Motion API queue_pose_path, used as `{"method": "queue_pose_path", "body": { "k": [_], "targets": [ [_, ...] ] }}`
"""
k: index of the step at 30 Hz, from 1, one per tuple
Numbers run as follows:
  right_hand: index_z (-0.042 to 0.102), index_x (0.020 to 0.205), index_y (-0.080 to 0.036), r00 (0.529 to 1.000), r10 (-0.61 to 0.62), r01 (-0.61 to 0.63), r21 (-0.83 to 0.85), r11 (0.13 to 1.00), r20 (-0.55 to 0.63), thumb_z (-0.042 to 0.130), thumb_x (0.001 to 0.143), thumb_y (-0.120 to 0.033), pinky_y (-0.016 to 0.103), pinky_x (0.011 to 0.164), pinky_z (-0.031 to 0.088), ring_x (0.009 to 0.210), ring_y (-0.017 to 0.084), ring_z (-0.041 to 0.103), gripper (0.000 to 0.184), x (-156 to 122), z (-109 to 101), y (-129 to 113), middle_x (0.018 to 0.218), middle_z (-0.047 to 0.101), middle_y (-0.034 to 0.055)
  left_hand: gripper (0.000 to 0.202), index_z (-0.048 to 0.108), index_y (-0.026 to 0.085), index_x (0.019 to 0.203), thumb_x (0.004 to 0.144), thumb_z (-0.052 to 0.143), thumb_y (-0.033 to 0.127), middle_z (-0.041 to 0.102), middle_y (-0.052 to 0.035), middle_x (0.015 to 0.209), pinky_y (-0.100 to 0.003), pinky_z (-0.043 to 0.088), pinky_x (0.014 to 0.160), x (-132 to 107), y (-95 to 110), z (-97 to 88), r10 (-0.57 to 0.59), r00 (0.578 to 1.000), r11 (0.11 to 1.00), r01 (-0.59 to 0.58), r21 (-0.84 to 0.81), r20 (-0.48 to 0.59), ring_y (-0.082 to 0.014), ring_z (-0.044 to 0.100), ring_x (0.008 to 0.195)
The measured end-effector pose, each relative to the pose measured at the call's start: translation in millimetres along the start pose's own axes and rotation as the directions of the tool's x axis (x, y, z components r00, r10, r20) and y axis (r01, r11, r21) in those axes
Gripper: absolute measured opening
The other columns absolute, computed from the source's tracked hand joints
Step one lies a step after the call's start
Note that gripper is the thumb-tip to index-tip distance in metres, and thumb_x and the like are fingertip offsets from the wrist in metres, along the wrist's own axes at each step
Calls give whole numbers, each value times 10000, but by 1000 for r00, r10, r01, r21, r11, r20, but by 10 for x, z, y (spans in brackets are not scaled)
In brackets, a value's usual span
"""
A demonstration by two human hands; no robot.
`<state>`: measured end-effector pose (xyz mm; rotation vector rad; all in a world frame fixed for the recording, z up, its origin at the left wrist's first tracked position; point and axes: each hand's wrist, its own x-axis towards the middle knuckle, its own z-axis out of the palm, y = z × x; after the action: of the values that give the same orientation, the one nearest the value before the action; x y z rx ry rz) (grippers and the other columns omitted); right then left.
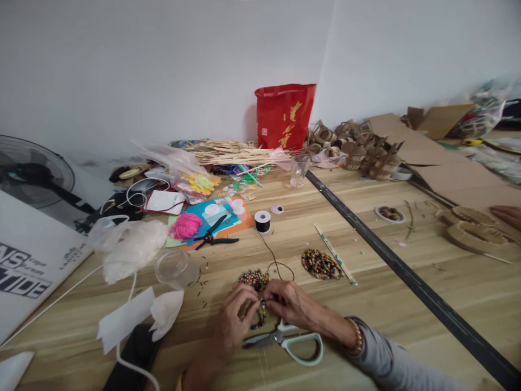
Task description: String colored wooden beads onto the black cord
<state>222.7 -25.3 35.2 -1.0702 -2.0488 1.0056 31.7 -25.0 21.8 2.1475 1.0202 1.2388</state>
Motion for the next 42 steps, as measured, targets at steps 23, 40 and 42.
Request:
{"method": "queue_pose_path", "body": {
  "k": [23, 40, 42],
  "targets": [
    [587, 773, -152, 999, -10, 12, 35, 999, -40, 529, 792, -80, 186, 546, 335, 584, 97, 438, 94, 9, -8, -33, 675, 523, -24, 246, 555, 166, 731, 942, 435, 208, 585, -47, 705, -312, 428, 694, -12, 18, -51, -31, 960, 989, -12, 150, 279, -195, 535, 723],
    [596, 807, -154, 999, -20, 21, 31, 999, -36, 530, 827, -100, 185, 539, 342, 580, 92, 432, 87, 5, -6, -39, 691, 532, -25, 285, 479, 187, 657, 931, 401, 198, 545, -24, 648, -301, 415, 663, 12, 47, -52, -66, 957, 994, 38, 102, 282, -183, 512, 690],
    [581, 792, -155, 1000, -21, 22, 4, 1000, -21, 522, 827, -89, 187, 549, 347, 583, 93, 433, 94, 2, -7, -41, 687, 523, -26, 280, 454, 187, 631, 907, 418, 156, 535, -17, 622, -284, 413, 628, 10, 43, -39, -33, 966, 987, -8, 159, 258, -176, 507, 666]
  ]
}}
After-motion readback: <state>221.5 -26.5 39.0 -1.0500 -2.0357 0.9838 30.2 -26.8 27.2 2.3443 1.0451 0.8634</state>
